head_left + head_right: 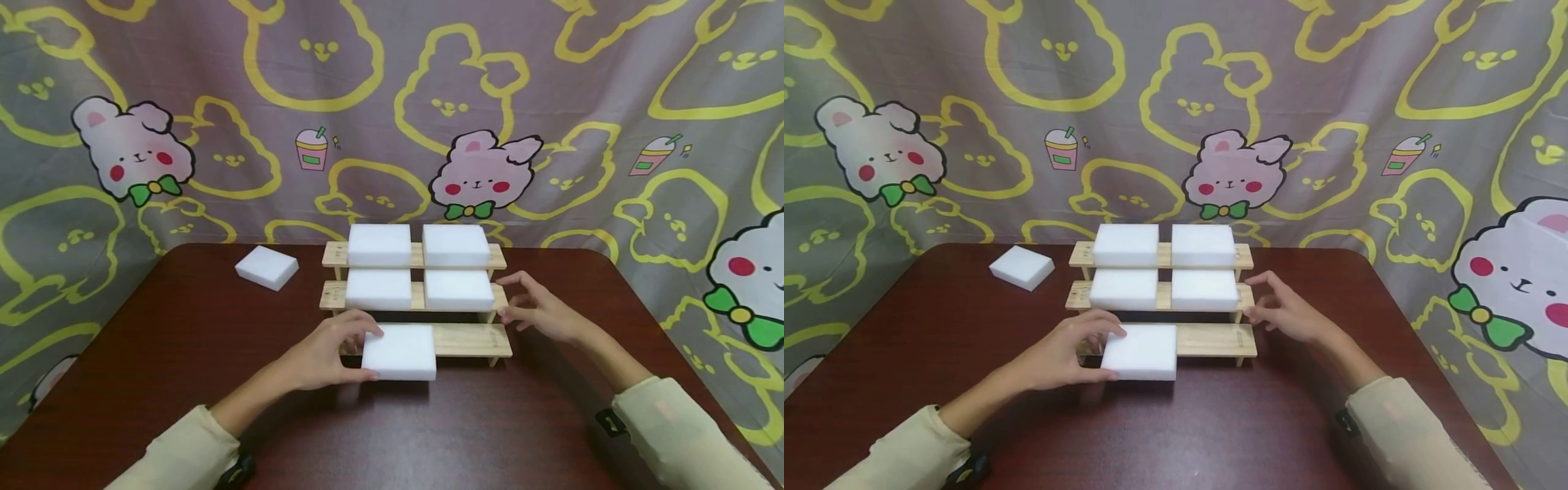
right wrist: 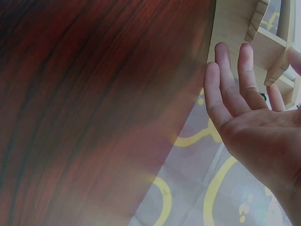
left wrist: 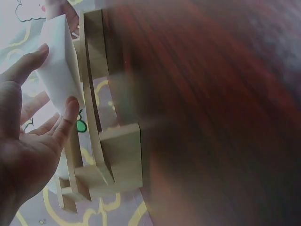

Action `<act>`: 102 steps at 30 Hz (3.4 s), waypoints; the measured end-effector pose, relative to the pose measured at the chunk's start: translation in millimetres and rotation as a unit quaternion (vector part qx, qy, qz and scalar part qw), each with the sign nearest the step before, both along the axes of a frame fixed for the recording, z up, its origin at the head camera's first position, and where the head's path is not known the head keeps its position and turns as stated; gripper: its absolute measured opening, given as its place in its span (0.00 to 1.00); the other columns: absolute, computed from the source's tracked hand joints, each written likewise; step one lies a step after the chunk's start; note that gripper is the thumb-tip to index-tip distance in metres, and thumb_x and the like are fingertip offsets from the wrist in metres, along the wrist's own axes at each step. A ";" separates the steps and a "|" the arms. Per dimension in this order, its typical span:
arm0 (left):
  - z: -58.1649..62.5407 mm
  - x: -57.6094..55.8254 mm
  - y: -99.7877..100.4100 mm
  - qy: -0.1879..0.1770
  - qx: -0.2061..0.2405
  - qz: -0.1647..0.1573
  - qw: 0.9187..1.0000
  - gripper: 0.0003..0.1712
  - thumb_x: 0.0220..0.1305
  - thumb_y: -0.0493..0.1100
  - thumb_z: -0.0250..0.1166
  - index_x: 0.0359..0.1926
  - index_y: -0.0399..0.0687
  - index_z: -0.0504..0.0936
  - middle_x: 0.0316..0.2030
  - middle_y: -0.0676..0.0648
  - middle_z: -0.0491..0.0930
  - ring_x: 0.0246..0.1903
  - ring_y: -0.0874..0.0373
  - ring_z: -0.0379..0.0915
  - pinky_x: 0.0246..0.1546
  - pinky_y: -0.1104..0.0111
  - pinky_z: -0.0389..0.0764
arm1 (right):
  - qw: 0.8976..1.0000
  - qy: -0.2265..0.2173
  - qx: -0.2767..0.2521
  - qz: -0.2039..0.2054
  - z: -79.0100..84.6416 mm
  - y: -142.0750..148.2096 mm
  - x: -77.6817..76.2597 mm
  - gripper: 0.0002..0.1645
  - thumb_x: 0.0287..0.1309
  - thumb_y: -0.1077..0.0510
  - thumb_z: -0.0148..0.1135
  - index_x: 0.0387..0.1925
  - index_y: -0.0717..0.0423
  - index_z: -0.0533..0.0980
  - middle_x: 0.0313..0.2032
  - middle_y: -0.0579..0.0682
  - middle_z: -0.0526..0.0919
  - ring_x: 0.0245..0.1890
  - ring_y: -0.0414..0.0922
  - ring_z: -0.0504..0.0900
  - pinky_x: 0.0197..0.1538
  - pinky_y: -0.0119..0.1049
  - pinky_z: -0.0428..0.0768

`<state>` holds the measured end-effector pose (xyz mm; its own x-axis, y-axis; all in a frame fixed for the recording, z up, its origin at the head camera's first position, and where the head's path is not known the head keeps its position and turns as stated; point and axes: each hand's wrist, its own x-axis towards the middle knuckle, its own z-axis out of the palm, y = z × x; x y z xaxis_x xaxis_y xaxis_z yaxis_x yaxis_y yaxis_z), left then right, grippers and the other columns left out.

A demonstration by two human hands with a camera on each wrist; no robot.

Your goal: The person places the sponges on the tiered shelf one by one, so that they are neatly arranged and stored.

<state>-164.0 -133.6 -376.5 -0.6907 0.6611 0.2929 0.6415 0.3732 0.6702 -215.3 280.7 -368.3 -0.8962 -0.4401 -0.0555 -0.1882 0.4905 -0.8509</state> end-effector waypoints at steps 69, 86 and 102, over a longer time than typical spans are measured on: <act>-5.0 -4.3 85.7 0.017 -0.025 -0.003 1.000 0.24 0.60 0.39 0.76 0.55 0.36 0.81 0.64 0.36 0.73 0.46 0.50 0.83 0.42 0.74 0.83 | 1.000 -0.015 -0.007 -0.010 0.9 -2.0 1.6 0.35 0.71 0.59 0.64 0.70 0.60 0.58 0.42 0.61 0.84 0.43 0.52 0.85 0.45 0.49 0.84; -7.4 -3.6 93.5 -0.015 0.000 0.011 1.000 0.25 0.60 0.40 0.76 0.57 0.36 0.81 0.64 0.38 0.73 0.47 0.49 0.81 0.43 0.75 0.83 | 1.000 -0.014 -0.013 -0.005 1.5 -1.2 2.1 0.34 0.71 0.60 0.64 0.69 0.60 0.58 0.45 0.63 0.84 0.44 0.52 0.86 0.45 0.49 0.84; -5.2 0.2 90.1 0.073 -0.034 0.033 0.996 0.26 0.57 0.42 0.79 0.54 0.37 0.84 0.57 0.37 0.77 0.47 0.50 0.80 0.47 0.68 0.84 | 1.000 -0.010 -0.014 -0.008 2.0 -0.7 2.0 0.35 0.70 0.60 0.63 0.69 0.63 0.57 0.43 0.62 0.84 0.43 0.52 0.85 0.44 0.49 0.84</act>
